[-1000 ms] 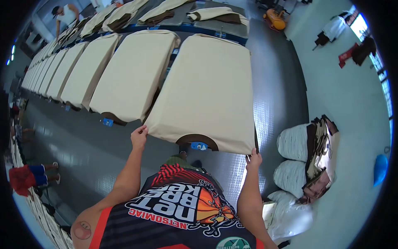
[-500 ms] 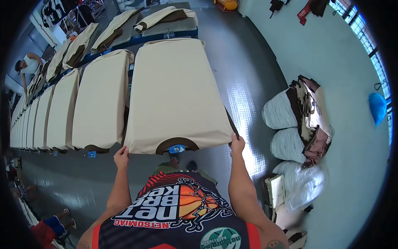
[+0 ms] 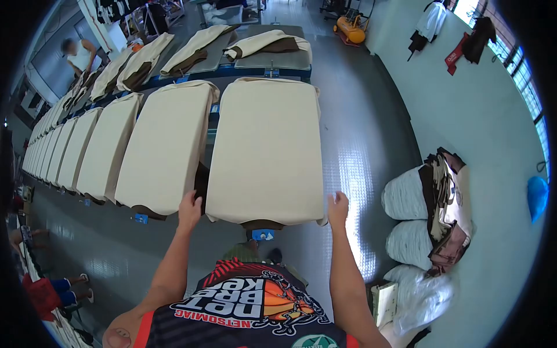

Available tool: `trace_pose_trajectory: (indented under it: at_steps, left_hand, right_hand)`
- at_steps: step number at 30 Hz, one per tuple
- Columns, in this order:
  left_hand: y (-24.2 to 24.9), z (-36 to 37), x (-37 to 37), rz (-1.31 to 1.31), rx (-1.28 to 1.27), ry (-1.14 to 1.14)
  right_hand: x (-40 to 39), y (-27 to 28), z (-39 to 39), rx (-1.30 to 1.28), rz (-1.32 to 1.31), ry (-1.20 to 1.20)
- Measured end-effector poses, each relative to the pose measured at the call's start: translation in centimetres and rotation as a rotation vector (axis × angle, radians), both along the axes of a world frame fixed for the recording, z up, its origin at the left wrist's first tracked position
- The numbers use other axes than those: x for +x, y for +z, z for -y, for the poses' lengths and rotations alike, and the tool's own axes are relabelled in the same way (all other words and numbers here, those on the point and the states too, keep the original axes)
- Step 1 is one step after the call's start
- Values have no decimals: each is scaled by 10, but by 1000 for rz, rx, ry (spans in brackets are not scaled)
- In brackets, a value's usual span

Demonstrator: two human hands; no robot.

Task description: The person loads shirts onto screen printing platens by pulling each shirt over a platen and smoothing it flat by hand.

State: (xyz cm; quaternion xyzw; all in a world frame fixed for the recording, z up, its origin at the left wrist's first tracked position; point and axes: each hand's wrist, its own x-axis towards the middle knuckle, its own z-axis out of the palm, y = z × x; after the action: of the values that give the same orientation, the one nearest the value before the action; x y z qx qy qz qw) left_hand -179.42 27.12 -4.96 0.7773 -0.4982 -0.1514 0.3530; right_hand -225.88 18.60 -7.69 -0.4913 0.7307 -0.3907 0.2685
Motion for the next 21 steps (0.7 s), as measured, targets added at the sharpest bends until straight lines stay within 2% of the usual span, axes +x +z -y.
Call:
trace_pose_trajectory:
  at_steps: [1,2,3,4,6,7,9,13,16,21]
  left_hand:
    - [16,14,-14,14,-49,-118]
    - [32,25,-29,30,-100,-237]
    - [26,34,-42,223,-78,-317]
    - [19,41,-56,416,-56,-394]
    - [28,44,-96,531,233,-524]
    - [24,46,-107,489,354,-607]
    - [34,66,-123,548,379,-604]
    - [41,156,-109,559,364,-636]
    - [39,244,-102,565,302,-561]
    - [31,379,-88,585,290,-583]
  right_hand:
    - [27,19,3,-180,-131,39]
    - [48,35,9,-204,-234,167]
    - [66,32,12,-360,-383,302]
    - [84,31,10,-283,-485,423]
    - [118,33,-1,-37,-690,553]
    - [124,34,-9,-50,-694,555]
    - [138,38,12,133,-742,581]
    - [144,41,86,105,-752,591]
    - [156,44,173,94,-772,569]
    - [168,34,328,24,-833,491]
